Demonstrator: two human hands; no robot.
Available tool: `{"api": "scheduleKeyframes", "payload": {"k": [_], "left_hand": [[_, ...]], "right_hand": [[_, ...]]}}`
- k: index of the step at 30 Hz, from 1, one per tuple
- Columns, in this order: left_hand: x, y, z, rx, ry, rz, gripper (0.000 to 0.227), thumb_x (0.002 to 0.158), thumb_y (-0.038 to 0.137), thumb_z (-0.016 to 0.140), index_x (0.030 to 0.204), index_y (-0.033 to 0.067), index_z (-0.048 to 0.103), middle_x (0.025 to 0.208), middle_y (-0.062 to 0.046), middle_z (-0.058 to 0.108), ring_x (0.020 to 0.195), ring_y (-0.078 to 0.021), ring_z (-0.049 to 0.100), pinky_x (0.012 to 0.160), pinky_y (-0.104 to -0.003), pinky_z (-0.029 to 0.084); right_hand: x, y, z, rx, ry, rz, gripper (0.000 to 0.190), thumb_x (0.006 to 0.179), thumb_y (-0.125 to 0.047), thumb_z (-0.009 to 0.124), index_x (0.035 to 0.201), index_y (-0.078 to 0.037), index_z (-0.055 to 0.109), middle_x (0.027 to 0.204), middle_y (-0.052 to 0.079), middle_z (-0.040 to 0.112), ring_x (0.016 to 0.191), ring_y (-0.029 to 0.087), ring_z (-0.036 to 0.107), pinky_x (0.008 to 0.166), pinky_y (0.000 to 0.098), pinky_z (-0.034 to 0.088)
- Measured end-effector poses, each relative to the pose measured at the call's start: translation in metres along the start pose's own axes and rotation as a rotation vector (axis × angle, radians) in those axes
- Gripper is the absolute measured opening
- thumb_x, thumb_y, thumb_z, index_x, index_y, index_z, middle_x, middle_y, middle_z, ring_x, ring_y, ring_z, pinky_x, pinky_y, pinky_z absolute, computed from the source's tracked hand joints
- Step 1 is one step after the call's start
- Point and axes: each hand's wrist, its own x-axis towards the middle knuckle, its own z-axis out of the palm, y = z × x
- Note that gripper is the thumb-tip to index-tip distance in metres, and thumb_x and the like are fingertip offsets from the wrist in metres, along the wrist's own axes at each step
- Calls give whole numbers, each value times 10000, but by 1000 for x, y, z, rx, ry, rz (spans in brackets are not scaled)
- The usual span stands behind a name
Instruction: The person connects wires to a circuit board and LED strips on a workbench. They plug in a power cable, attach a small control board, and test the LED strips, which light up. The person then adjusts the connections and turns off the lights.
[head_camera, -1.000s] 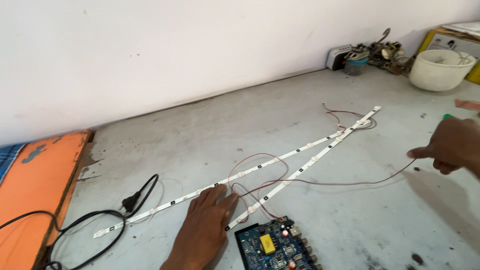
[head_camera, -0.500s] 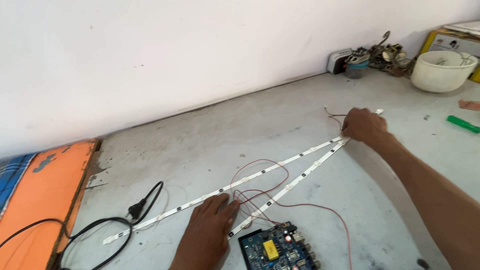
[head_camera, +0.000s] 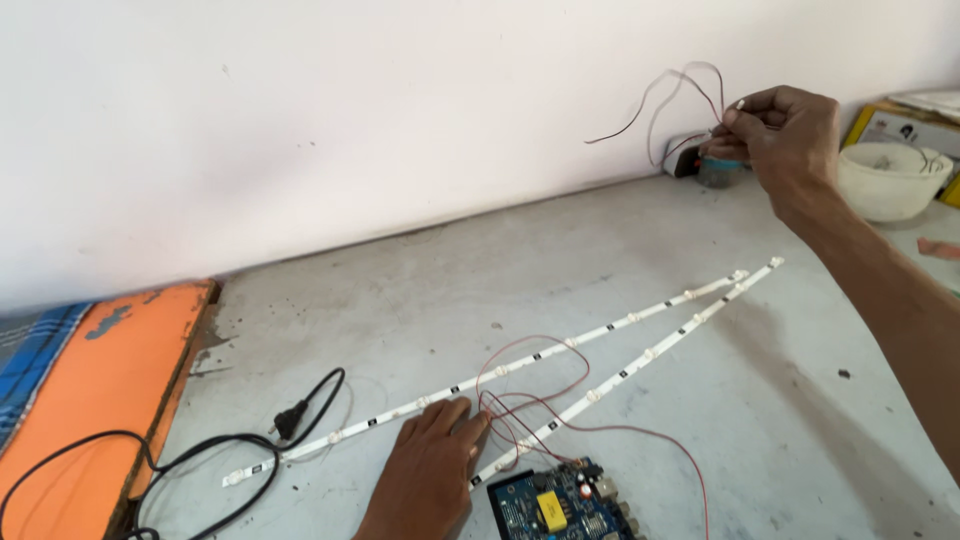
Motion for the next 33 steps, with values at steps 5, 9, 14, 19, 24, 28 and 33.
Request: {"api": "scheduleKeyframes", "payload": {"k": [5,9,14,19,24,28,33], "left_hand": [[6,11,-16,-149,248,-9,647,892,112,670,1492,88,431,1522,-139,437,1381,-334,440,1103,-443,381],[-7,31,-39,-332,666,61,701,875,145,734,1495,60,419,1545,-196,411,1403,-380,442,1071,-460,448],[-21,42,-61,-99,794,127,756,836,228,799,1480,45,447,1484,-236,412,1327,-390,446,1047,-518,388],[-22,19,-57,91,681,99,397,845,111,727,1234,43,692,1287,-136,606,1258,-305,526,1108,-495,383],[-22,-25,-52,436,555,-36,236,738,-21,670,960,15,741,1154,-150,707,1218,-275,582,1095,-496,378],[-24,-36,-51,346,592,-117,181,752,4,692,919,15,762,1200,-159,714,1256,-272,571,1065,-467,383],[-22,-18,-46,-41,474,-86,166,801,37,709,953,27,774,1091,-94,758,1107,-254,660,988,-401,487]], "right_hand": [[-25,-63,30,-24,-336,71,144,959,-47,672,1034,71,706,884,173,757,740,246,764,677,343,666],[-89,-89,80,31,-522,193,211,892,-122,692,974,65,749,823,187,791,666,255,778,623,369,667],[-157,-103,132,249,-695,349,172,864,-99,689,928,47,755,778,190,796,634,241,769,592,366,661],[-187,-101,146,352,-741,412,115,865,-39,694,889,41,773,796,187,785,646,213,737,570,350,653],[-193,-82,111,206,-543,248,96,865,-20,720,931,-2,786,832,148,784,688,212,725,568,334,629],[-208,-67,84,8,-497,215,119,852,-20,709,940,-38,788,873,103,806,723,190,782,653,339,638],[-225,-50,80,-58,-731,191,244,806,-15,713,995,-115,830,950,39,801,799,128,781,752,283,636]]}}
